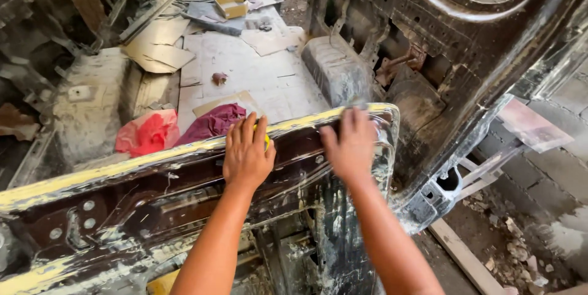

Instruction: The person cleans a car door frame using a yellow cloth and a bucket of water. They wipe the surface of the door frame, then rinse the cloth in the bucket and continue wiping.

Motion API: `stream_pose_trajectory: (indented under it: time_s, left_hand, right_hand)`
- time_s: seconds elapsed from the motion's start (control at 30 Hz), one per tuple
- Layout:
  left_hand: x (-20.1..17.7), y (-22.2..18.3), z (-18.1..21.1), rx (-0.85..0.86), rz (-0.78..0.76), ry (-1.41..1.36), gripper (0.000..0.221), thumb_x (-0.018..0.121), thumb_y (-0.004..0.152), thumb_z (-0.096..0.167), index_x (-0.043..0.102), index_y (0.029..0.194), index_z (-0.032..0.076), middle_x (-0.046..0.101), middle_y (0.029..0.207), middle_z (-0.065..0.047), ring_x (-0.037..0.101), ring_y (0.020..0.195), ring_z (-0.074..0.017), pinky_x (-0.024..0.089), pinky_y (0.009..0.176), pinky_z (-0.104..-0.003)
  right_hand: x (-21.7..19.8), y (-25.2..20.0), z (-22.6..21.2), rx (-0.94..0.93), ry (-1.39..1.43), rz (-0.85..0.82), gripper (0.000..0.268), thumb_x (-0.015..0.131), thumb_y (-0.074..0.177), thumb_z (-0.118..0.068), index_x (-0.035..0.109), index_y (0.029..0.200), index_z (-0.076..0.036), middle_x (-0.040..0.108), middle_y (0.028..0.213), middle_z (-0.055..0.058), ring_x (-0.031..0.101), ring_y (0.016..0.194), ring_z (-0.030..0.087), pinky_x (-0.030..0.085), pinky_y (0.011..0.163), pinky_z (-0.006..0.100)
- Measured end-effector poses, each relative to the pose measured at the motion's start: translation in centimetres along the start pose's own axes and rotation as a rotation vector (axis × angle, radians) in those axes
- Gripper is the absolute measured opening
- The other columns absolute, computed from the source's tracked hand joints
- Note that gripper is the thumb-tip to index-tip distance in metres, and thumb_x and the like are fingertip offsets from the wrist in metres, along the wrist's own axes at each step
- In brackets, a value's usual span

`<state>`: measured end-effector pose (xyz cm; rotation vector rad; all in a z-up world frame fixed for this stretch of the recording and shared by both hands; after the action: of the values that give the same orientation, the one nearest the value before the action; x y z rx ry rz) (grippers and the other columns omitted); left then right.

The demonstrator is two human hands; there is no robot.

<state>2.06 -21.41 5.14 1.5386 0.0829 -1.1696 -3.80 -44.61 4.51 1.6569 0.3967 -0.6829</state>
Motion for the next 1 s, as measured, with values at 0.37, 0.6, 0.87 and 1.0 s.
stream_pose_trajectory:
  time_s: [0.37,0.6,0.87,1.0]
  left_hand:
    - [0.4,0.4,1.0,-0.067,0.055,0.079,0.057,0.066,0.09,0.029,0.055,0.141,0.006,0.051,0.143,-0.016,0.047,0.133,-0.0363,0.032,0.119,-0.053]
    - [0.3,-0.1,0.9,-0.076,0.093,0.045,0.058,0.067,0.09,0.029,0.055,0.141,0.006,0.051,0.145,-0.014,0.049,0.134,-0.0355,0.031,0.119,-0.053]
    - [0.2,-0.2,1.4,-0.109,0.071,0.114,0.056,0.066,0.091,0.029,0.055,0.141,0.005,0.051,0.144,-0.016,0.048,0.132,-0.0367,0.032,0.118,-0.054]
    - [0.2,-0.3,1.2,-0.077,0.089,0.091,0.058,0.066,0.089,0.029,0.055,0.141,0.006,0.051,0.145,-0.015,0.048,0.135,-0.0364,0.032,0.118,-0.054]
  right_hand:
    - [-1.9,1.5,1.0,0.045,0.092,-0.336,0.075,0.043,0.1,-0.061,0.046,0.151,-0.006,0.047,0.154,0.015,0.04,0.145,0.029,0.019,0.127,0.053]
    - [-2.0,-1.2,-5.1,-0.372,0.32,-0.275,0.075,0.046,0.101,-0.06,0.048,0.149,-0.001,0.046,0.154,0.02,0.039,0.145,0.033,0.022,0.122,0.052]
    - [-2.2,0.5,-1.9,-0.073,0.06,-0.15,0.071,0.044,0.104,-0.057,0.046,0.147,-0.001,0.042,0.155,0.019,0.04,0.144,0.036,0.026,0.12,0.054]
    - [-2.0,-0.7,-6.1,-0.368,0.334,-0.26,0.069,0.044,0.103,-0.055,0.049,0.148,-0.003,0.041,0.158,0.019,0.041,0.144,0.035,0.025,0.119,0.055]
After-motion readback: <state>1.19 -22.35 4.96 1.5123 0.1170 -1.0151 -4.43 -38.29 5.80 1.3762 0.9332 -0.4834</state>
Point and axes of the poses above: each hand's wrist, its own y-axis towards the middle knuckle, its own x-axis out of the palm, z = x × y, the point moved 5 cm from there along y, towards the middle knuckle
